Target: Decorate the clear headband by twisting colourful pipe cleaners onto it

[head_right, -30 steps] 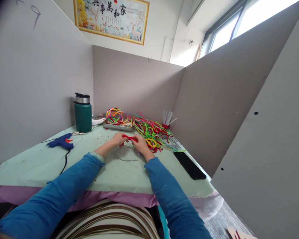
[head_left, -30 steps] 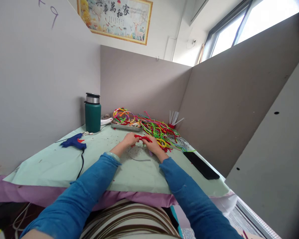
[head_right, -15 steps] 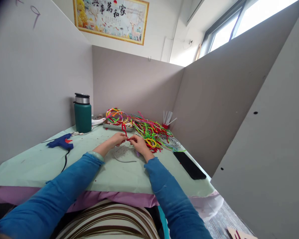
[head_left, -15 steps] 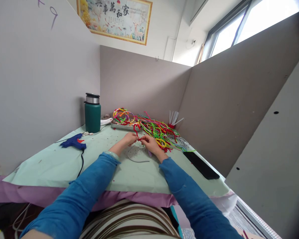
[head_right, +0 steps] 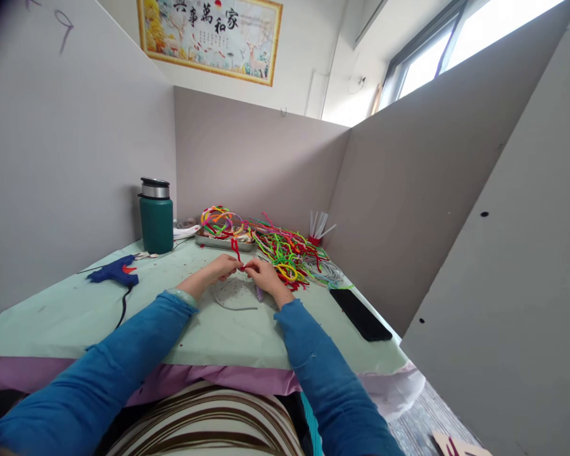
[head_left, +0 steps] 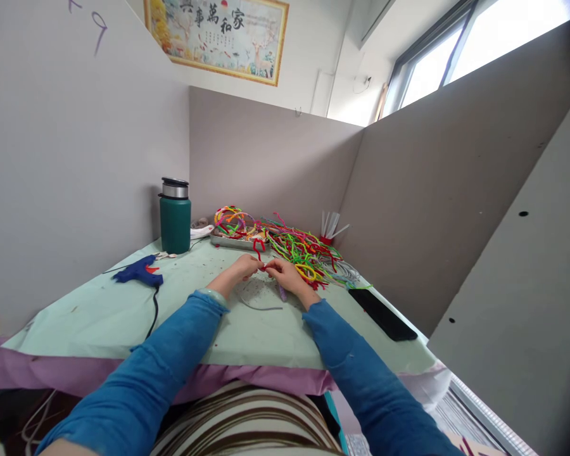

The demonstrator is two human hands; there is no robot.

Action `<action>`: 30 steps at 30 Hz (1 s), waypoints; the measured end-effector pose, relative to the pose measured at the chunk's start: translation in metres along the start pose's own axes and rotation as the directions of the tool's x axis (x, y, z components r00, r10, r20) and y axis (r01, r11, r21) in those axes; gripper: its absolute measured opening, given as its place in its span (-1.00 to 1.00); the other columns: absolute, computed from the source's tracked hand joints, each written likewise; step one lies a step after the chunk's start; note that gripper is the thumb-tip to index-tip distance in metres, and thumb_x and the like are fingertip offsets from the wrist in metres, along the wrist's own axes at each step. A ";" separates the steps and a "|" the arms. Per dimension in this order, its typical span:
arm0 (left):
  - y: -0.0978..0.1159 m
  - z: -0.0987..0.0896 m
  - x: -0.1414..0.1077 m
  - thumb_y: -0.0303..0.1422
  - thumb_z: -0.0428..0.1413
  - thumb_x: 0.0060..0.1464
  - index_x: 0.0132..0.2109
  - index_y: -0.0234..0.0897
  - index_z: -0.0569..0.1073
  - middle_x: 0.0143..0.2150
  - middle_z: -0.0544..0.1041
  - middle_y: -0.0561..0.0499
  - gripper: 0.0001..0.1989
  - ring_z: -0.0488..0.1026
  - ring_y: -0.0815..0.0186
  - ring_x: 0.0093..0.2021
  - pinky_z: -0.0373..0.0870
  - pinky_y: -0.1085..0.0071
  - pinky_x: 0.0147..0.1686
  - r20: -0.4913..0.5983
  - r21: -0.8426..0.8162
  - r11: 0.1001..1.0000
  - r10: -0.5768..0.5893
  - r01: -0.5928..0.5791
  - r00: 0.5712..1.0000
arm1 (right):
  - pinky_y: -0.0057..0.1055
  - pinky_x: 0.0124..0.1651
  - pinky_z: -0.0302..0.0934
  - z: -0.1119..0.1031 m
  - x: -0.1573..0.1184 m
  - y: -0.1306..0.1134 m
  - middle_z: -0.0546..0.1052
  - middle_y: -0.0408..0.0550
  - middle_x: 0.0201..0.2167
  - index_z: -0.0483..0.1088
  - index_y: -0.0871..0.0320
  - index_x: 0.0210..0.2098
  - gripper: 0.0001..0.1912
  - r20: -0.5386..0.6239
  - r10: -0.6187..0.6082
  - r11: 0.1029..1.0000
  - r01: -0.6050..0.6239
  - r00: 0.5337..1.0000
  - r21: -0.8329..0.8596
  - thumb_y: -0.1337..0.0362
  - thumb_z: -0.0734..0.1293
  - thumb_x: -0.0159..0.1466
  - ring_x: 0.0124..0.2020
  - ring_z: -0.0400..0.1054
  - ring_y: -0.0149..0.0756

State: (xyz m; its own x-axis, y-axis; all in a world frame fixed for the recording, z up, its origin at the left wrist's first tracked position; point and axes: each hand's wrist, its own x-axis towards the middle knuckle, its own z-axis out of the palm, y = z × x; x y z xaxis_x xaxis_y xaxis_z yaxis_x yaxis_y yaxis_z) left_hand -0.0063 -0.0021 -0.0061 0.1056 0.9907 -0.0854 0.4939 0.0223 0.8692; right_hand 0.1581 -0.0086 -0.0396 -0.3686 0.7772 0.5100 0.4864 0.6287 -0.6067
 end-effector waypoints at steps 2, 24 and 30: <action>0.000 0.000 0.000 -0.33 0.09 0.02 -0.40 -0.34 0.40 -0.63 0.15 0.16 -0.86 -0.01 0.50 -0.69 -0.13 0.45 -0.66 -0.007 0.014 1.000 0.011 -0.011 1.000 | -0.47 -0.33 0.14 -0.006 0.000 -0.006 0.49 -0.11 -0.43 0.44 0.18 -0.30 -0.71 0.017 0.024 0.996 -0.022 1.000 -0.092 0.10 0.23 0.24 -0.40 0.32 -0.37; 0.008 -0.003 -0.013 -0.34 0.11 0.02 -0.46 -0.30 0.32 -0.65 0.12 0.17 -0.83 -0.05 0.50 -0.69 -0.14 0.45 -0.64 0.048 0.009 1.000 0.004 -0.004 0.999 | -0.17 -0.13 0.27 -0.191 -0.139 0.044 0.46 0.22 0.01 0.39 0.20 -0.03 -0.31 -0.338 0.788 0.213 -0.744 0.514 -0.634 -0.13 0.37 -0.01 0.00 0.37 0.10; 0.007 -0.003 -0.013 -0.33 0.11 0.03 -0.45 -0.30 0.30 -0.65 0.12 0.18 -0.81 -0.06 0.51 -0.69 -0.15 0.46 -0.64 0.056 0.015 1.000 0.007 -0.007 0.998 | -0.17 -0.10 0.28 -0.187 -0.143 0.036 0.46 0.25 0.00 0.39 0.23 -0.02 -0.30 -0.390 0.781 0.160 -0.759 0.488 -0.631 -0.14 0.36 0.01 0.03 0.36 0.08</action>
State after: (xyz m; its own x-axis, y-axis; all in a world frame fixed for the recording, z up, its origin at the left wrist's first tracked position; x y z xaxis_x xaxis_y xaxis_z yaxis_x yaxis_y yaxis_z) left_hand -0.0069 -0.0147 0.0023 0.1566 0.9819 -0.1066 0.5060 0.0129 0.8624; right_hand 0.3760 -0.1015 -0.0205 0.5087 0.8608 0.0128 0.8573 -0.5052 -0.0993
